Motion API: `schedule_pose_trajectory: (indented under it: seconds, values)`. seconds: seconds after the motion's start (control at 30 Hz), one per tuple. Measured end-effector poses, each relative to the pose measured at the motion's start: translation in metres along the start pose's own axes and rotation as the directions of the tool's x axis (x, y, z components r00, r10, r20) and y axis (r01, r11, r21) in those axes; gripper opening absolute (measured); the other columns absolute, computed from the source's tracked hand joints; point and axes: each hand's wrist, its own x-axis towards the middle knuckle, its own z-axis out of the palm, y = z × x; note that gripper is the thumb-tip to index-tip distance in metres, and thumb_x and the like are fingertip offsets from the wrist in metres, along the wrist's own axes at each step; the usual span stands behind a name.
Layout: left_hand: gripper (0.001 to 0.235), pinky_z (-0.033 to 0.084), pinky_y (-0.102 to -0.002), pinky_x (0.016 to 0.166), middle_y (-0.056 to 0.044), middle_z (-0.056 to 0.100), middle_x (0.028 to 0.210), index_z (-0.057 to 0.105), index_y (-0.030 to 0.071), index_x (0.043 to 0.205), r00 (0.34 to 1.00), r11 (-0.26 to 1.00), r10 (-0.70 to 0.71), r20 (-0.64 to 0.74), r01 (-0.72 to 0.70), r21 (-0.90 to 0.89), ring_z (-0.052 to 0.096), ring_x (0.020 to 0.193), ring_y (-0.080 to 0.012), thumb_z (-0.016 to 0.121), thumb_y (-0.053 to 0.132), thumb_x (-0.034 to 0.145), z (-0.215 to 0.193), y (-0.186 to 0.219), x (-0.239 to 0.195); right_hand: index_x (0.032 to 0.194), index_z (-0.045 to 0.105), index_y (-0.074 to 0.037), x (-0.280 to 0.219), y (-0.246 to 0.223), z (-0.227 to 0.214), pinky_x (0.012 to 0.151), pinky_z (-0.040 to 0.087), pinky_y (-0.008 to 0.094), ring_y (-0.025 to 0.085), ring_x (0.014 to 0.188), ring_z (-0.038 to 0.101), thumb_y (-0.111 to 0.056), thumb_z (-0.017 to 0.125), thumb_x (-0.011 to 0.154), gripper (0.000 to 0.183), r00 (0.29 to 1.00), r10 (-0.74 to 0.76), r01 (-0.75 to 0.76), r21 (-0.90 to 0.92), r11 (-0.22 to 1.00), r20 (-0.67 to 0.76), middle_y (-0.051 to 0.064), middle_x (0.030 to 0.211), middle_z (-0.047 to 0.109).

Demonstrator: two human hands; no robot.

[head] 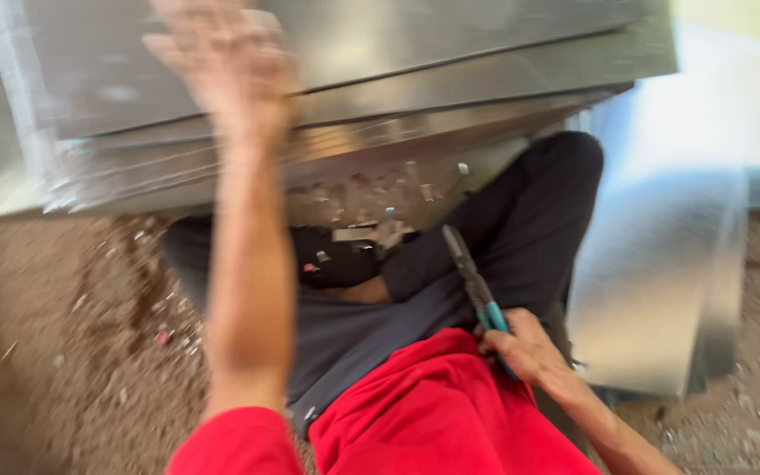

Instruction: The person cuts small notches into the edges of several rectangular sheet metal pieces using snips while sitting on the ground, then stacks them on top of a larger pile of metal sheets.

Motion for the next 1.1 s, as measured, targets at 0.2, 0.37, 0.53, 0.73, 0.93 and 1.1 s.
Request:
schedule_pose_trajectory:
  seconds: [0.2,0.37,0.53,0.73,0.93,1.1]
  values:
    - [0.052,0.027,-0.055,0.12,-0.015,0.047,0.154,0.054,0.008,0.145,0.943,0.879,0.333,0.023,-0.301,-0.37,0.034,0.147,-0.0372,0.066,0.031,0.099,-0.009,0.03,-0.114,0.098,0.073,0.0,-0.026,-0.057,0.0,0.062,0.056,0.033,0.018,0.062,0.069,-0.012,0.063,0.077,0.026,0.994,-0.107,0.098,-0.258,0.961,-0.021,0.009,0.067,0.072]
    - [0.037,0.054,-0.036,0.082,-0.014,0.066,0.108,0.065,0.003,0.117,0.905,0.788,-0.419,-0.071,0.324,-0.524,0.062,0.096,-0.0226,0.079,0.02,0.087,-0.062,-0.098,-0.144,0.093,0.066,0.0,-0.027,-0.066,0.011,0.063,0.053,0.03,0.013,0.067,0.062,-0.007,0.063,0.076,0.018,0.911,-0.41,0.413,-0.07,0.908,0.044,0.004,0.073,0.066]
    - [0.021,0.057,-0.031,0.064,-0.007,0.068,0.087,0.069,0.003,0.096,0.87,0.576,-0.458,0.182,0.446,-0.685,0.065,0.073,-0.0168,0.084,0.014,0.084,-0.063,-0.133,-0.144,0.085,0.065,-0.001,-0.006,-0.074,0.031,0.056,0.048,0.035,0.017,0.058,0.059,-0.005,0.064,0.078,0.007,0.98,-0.167,0.185,-0.193,0.964,0.107,0.009,0.065,0.063]
    - [0.025,0.047,-0.024,0.05,-0.006,0.066,0.074,0.061,0.003,0.093,0.79,-0.205,-0.282,0.544,0.504,-0.839,0.062,0.058,-0.0125,0.085,0.006,0.087,-0.065,-0.058,-0.233,0.107,0.06,-0.002,-0.033,-0.116,0.038,0.072,0.052,0.032,0.019,0.077,0.06,-0.007,0.053,0.077,0.031,0.925,-0.274,0.36,-0.376,0.854,0.262,0.012,0.086,0.064]
    - [0.024,0.055,-0.027,0.076,-0.01,0.078,0.1,0.069,-0.001,0.115,0.798,-0.401,-0.065,0.6,0.53,-0.747,0.073,0.088,-0.0157,0.076,0.011,0.095,-0.051,-0.05,-0.251,0.131,0.057,-0.002,-0.032,-0.14,0.045,0.075,0.056,0.033,0.021,0.09,0.067,-0.007,0.048,0.068,0.064,0.922,-0.069,0.144,-0.174,0.974,0.38,0.012,0.119,0.069]
    - [0.023,0.059,-0.031,0.082,-0.01,0.077,0.103,0.068,-0.001,0.116,0.8,-0.425,-0.046,0.599,0.527,-0.736,0.075,0.092,-0.0174,0.075,0.009,0.097,-0.05,-0.052,-0.249,0.131,0.054,-0.001,-0.028,-0.157,0.061,0.075,0.055,0.033,0.019,0.091,0.064,-0.008,0.05,0.068,0.064,0.94,-0.054,0.121,-0.184,0.975,0.336,0.013,0.109,0.068]
